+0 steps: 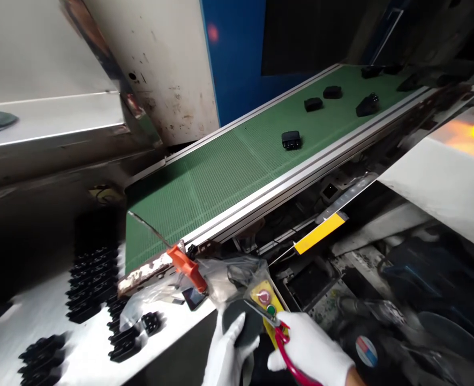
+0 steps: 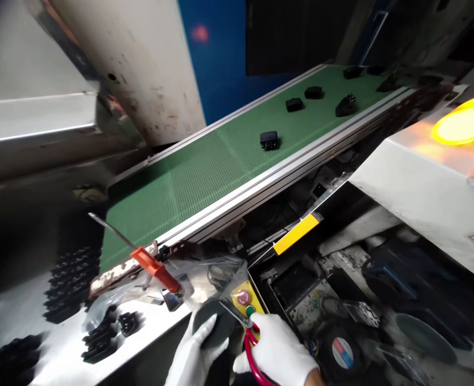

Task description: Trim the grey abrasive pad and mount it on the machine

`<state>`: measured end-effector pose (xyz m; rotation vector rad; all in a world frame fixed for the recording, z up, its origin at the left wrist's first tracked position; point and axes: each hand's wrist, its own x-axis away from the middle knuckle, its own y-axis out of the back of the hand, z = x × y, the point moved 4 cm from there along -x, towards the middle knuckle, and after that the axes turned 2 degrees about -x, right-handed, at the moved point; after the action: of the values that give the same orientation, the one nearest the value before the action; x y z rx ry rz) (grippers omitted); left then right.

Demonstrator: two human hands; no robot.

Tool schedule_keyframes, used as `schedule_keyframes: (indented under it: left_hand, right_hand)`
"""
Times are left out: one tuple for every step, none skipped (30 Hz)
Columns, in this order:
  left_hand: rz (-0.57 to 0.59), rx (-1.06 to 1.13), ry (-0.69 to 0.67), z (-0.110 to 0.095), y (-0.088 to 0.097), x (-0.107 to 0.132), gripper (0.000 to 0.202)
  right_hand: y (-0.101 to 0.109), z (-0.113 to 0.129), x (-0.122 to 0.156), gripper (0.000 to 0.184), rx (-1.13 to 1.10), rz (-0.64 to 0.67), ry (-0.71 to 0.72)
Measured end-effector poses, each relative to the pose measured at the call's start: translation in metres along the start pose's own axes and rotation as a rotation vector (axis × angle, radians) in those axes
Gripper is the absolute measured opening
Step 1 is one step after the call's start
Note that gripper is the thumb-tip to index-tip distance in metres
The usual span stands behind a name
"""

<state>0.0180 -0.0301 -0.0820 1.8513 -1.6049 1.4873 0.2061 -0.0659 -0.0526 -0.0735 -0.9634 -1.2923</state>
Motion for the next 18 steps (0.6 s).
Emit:
schedule_keyframes:
  left_hand:
    - [-0.007, -0.009, 0.001, 0.006, 0.005, -0.002, 0.068]
    - [-0.008, -0.006, 0.002, 0.010, 0.008, -0.003, 0.064]
    - [-0.003, 0.012, 0.007, 0.013, 0.010, -0.004, 0.060]
    - [0.018, 0.047, 0.016, 0.014, 0.011, -0.004, 0.056]
    - [0.048, 0.087, 0.024, 0.014, 0.010, -0.004, 0.053]
    - [0.074, 0.125, 0.027, 0.013, 0.008, -0.005, 0.051]
    - [0.102, 0.154, 0.027, 0.012, 0.006, -0.006, 0.050]
    - [0.122, 0.171, 0.024, 0.010, 0.005, -0.008, 0.049]
    - [0.137, 0.174, 0.018, 0.008, 0.003, -0.010, 0.048]
    - [0.145, 0.167, 0.014, 0.006, 0.002, -0.013, 0.048]
    - [0.148, 0.157, 0.013, 0.005, 0.000, -0.016, 0.048]
    - [0.150, 0.149, 0.017, 0.005, -0.002, -0.019, 0.048]
    - [0.152, 0.148, 0.024, 0.005, -0.003, -0.021, 0.048]
    - [0.151, 0.155, 0.032, 0.004, -0.005, -0.023, 0.048]
    - [0.153, 0.168, 0.038, 0.004, -0.007, -0.024, 0.047]
    - [0.155, 0.183, 0.045, 0.003, -0.010, -0.025, 0.047]
    - [0.156, 0.194, 0.053, 0.003, -0.012, -0.025, 0.047]
    - [0.158, 0.200, 0.064, 0.002, -0.013, -0.024, 0.047]
  right_hand:
    - [-0.003, -0.001, 0.002, 0.038, 0.043, -0.025, -0.002]
    - [-0.004, 0.000, 0.004, 0.040, 0.082, -0.057, 0.005]
    - [-0.005, 0.003, 0.006, 0.043, 0.119, -0.085, 0.016]
    - [-0.005, 0.007, 0.008, 0.047, 0.158, -0.111, 0.025]
    - [-0.004, 0.011, 0.009, 0.054, 0.200, -0.134, 0.027]
    - [-0.002, 0.016, 0.010, 0.062, 0.245, -0.154, 0.028]
    - [0.001, 0.022, 0.011, 0.069, 0.294, -0.167, 0.031]
    - [0.003, 0.028, 0.011, 0.075, 0.343, -0.174, 0.036]
    - [0.006, 0.033, 0.010, 0.080, 0.391, -0.179, 0.043]
    - [0.009, 0.038, 0.009, 0.084, 0.430, -0.181, 0.049]
    - [0.012, 0.041, 0.008, 0.086, 0.456, -0.182, 0.056]
    - [0.015, 0.044, 0.007, 0.086, 0.467, -0.182, 0.059]
    - [0.017, 0.046, 0.006, 0.083, 0.465, -0.181, 0.058]
    - [0.020, 0.046, 0.005, 0.077, 0.456, -0.181, 0.057]
    - [0.022, 0.046, 0.003, 0.071, 0.440, -0.181, 0.057]
    - [0.023, 0.045, 0.002, 0.064, 0.424, -0.185, 0.059]
    - [0.025, 0.044, 0.001, 0.058, 0.410, -0.188, 0.060]
    - [0.026, 0.042, 0.000, 0.052, 0.395, -0.188, 0.063]
